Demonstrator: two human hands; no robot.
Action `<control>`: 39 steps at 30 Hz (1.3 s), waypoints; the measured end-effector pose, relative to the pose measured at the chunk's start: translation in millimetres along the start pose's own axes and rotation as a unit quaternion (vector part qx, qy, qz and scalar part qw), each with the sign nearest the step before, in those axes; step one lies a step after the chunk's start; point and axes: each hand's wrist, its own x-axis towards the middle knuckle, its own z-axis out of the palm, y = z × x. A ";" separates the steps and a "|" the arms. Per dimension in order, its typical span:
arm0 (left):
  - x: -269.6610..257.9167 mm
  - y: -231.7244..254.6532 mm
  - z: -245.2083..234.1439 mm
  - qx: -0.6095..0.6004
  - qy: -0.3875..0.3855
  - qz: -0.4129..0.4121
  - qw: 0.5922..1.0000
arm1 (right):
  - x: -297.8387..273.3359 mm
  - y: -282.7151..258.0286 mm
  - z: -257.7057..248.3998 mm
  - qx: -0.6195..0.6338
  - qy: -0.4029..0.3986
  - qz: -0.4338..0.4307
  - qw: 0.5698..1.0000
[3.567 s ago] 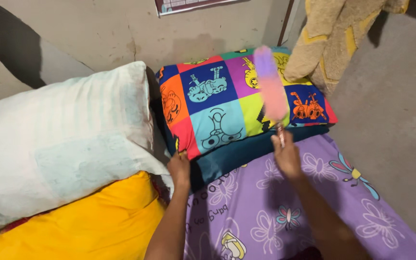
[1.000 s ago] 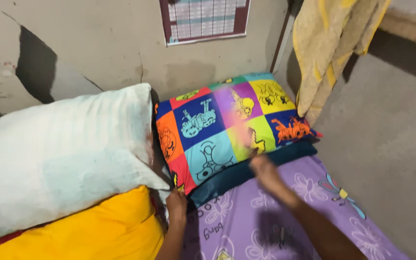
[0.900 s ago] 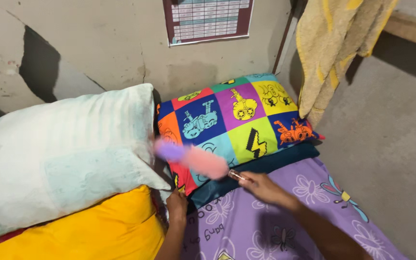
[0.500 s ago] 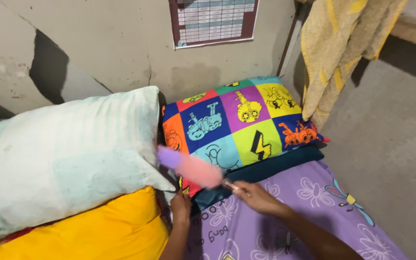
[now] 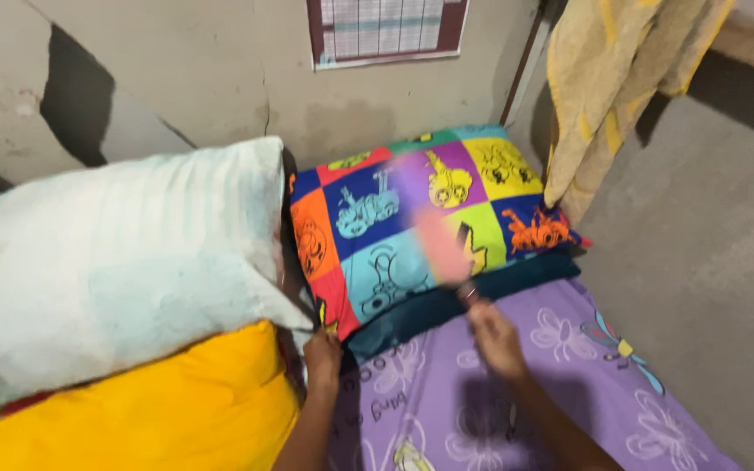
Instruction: The person uses a duster to clean several pillows on a bed, moving them individually, turning them over, and tapping them with the duster to remove dust.
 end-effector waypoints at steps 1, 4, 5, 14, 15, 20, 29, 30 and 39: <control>-1.8 0.4 -0.9 0.027 0.016 0.031 0.999 | 4.8 2.7 -5.4 0.099 0.043 0.060 0.992; -3.0 7.9 -3.2 0.047 0.028 0.049 0.997 | -7.7 4.6 20.7 0.089 0.060 0.052 0.993; -5.2 9.5 -4.6 0.036 0.029 0.034 0.998 | -17.9 -0.6 35.3 -0.018 0.028 -0.023 0.999; -90.6 56.3 -127.4 0.003 0.041 0.178 0.983 | -136.8 -57.8 32.8 -0.055 -0.152 0.074 0.984; -100.6 57.1 -151.0 -0.025 0.076 0.277 0.957 | -138.7 -60.6 24.1 -0.085 -0.140 0.095 0.982; -83.4 9.5 -274.2 0.118 0.144 0.292 0.938 | -154.5 -70.2 1.2 -0.156 -0.020 -0.477 0.865; -13.0 -49.4 -358.4 0.359 -0.002 0.041 0.932 | -183.4 -89.1 7.5 0.140 -0.085 0.178 0.970; -9.8 -44.7 -358.2 0.357 -0.002 0.048 0.933 | -184.0 -84.0 9.6 0.168 -0.074 0.184 0.966; -40.2 -26.5 -355.9 0.489 -0.111 0.042 0.864 | -173.8 -43.9 24.6 0.176 -0.053 0.044 0.982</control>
